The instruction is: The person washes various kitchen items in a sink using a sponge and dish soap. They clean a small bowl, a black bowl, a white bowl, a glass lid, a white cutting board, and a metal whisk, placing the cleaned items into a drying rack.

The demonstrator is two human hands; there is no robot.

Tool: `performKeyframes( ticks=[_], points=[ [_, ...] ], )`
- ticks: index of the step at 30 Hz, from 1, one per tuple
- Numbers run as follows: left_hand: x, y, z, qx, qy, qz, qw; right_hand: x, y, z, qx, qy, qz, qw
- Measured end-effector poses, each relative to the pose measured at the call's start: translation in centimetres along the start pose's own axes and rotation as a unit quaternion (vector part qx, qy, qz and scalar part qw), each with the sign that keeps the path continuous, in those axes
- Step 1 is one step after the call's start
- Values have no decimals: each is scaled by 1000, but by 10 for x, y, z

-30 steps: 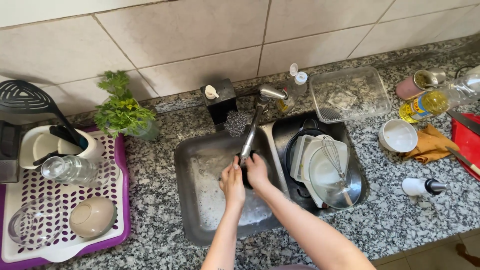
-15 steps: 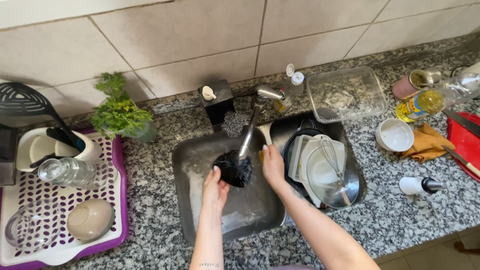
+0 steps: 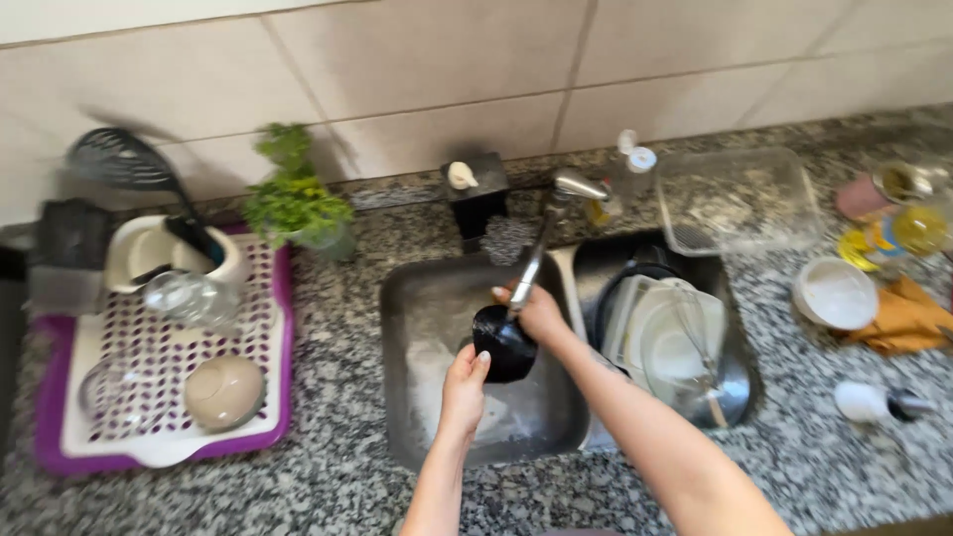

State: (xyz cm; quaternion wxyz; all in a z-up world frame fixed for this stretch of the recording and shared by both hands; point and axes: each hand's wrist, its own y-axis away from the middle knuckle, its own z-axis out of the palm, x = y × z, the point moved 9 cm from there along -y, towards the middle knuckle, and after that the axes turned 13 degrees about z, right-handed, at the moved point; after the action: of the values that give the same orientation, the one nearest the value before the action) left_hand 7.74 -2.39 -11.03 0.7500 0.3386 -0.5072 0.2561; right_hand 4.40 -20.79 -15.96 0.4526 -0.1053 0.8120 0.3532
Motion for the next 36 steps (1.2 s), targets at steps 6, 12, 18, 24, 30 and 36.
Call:
performKeyframes(
  ticks=[6, 12, 18, 24, 30, 36],
  points=[
    [-5, 6, -95, 202, 71, 39, 976, 48, 17, 22, -51, -174, 99, 978],
    [87, 38, -122, 257, 155, 50, 953, 27, 54, 21, 38, 179, 106, 977],
    [207, 69, -200, 370, 65, 123, 919, 18, 80, 20, 59, 246, 79, 964],
    [206, 63, -348, 521, -117, 141, 834, 54, 54, 0, 70, 119, 114, 984],
    [174, 44, -359, 439, -412, -82, 794, -2, 82, -69, 83, -140, 118, 980],
    [225, 62, -208, 473, -525, 329, 626, -39, 89, -146, 175, -103, 31, 979]
  ],
)
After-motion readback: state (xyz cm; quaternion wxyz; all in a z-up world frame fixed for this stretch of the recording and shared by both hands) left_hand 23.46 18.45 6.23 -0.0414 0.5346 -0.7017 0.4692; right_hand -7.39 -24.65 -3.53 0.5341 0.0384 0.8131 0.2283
